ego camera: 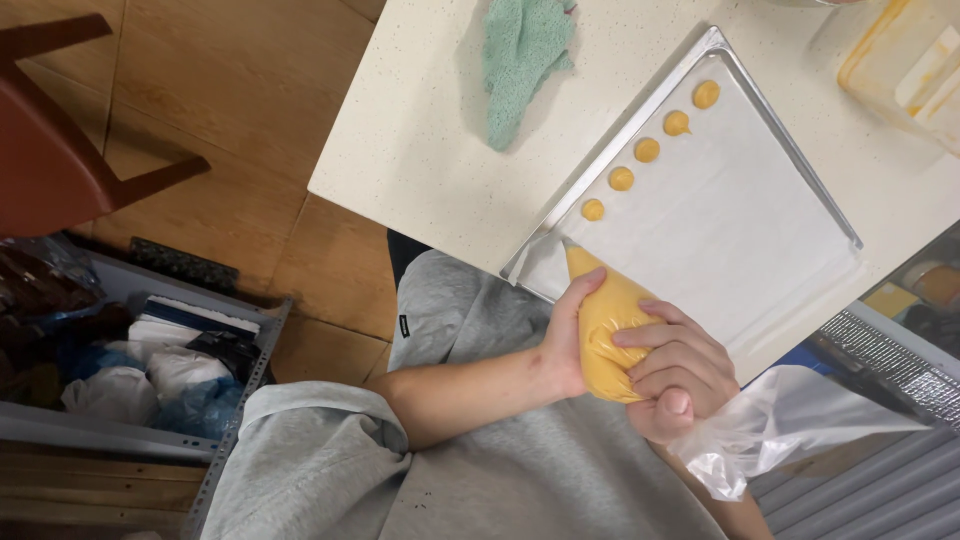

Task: Piping small rounds of batter or dough onto a parchment-lined baking sheet using a piping bag.

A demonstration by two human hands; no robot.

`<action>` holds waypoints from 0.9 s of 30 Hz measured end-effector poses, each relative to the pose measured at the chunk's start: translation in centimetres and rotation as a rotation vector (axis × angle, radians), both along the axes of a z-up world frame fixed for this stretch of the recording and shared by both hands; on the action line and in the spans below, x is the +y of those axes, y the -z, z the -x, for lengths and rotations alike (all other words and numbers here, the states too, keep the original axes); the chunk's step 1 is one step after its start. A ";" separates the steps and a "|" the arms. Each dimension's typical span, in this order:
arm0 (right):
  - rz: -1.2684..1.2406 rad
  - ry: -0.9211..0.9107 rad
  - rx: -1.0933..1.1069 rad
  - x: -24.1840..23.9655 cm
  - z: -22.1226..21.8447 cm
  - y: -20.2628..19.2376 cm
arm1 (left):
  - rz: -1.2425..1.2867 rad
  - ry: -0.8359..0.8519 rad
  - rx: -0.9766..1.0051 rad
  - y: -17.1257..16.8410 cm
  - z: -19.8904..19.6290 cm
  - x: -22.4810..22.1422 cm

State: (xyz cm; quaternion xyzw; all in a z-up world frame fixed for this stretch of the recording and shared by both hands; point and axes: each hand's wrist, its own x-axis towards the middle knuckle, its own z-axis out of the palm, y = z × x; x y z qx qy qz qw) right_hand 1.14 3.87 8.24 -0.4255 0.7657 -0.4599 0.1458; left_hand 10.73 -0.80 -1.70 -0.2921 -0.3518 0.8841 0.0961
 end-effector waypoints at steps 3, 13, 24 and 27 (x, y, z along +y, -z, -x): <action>-0.036 -0.052 0.016 0.0 0.2 0.0 | 0.012 0.005 0.011 0.2 0.0 -0.2; -0.018 -0.060 0.016 0.1 0.5 0.1 | 0.006 0.003 0.023 0.1 0.1 -0.3; -0.036 -0.057 0.021 -0.1 0.6 -0.5 | 0.034 0.035 0.000 -0.2 0.5 -0.1; 0.001 -0.050 0.024 0.2 0.5 -0.2 | 0.018 0.004 0.008 -0.1 0.4 0.2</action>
